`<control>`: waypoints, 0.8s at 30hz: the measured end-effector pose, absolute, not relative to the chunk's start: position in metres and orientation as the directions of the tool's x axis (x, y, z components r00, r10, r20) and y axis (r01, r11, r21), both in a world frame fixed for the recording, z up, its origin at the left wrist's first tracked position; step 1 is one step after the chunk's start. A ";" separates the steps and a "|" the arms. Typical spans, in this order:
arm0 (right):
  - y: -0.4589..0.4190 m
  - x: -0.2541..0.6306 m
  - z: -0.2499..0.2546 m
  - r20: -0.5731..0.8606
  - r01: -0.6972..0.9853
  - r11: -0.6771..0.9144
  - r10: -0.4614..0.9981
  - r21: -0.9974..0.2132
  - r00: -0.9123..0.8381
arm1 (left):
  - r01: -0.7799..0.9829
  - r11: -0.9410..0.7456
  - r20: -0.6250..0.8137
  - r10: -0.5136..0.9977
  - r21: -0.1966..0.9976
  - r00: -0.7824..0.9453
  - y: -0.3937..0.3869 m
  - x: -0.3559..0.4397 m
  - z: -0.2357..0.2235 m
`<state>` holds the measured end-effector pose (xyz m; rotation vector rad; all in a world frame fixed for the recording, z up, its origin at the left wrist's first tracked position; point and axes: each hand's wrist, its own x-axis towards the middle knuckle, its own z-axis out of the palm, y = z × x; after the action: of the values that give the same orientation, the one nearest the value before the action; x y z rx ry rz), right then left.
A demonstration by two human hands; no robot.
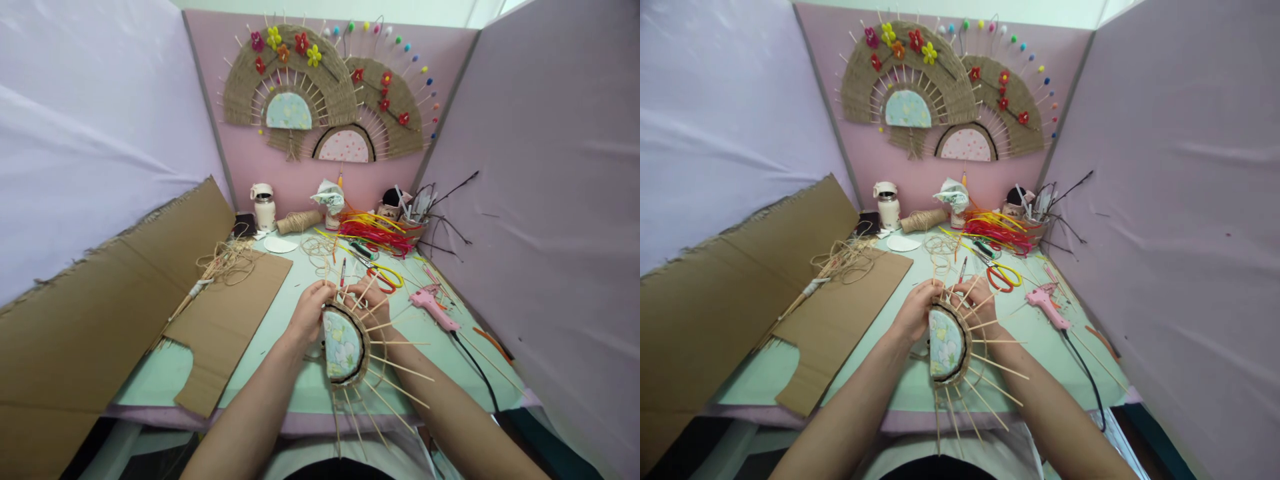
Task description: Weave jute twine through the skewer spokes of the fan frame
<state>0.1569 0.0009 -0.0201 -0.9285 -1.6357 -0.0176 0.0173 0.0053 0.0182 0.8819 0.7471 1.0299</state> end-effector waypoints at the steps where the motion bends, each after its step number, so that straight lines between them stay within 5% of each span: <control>1: 0.001 0.157 -0.020 0.834 0.569 0.682 0.552 -0.459 0.010 | -0.398 0.244 -0.106 0.935 0.885 0.337 0.005 0.017 0.018; 24: 0.002 0.159 -0.022 0.815 0.564 0.669 0.579 -0.485 0.014 | -0.443 0.276 -0.137 0.937 0.853 0.321 0.008 0.017 0.016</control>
<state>0.1588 0.0025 -0.0216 -0.9495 -1.6386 0.0159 0.0172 0.0083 0.0159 0.8113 0.7420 1.0504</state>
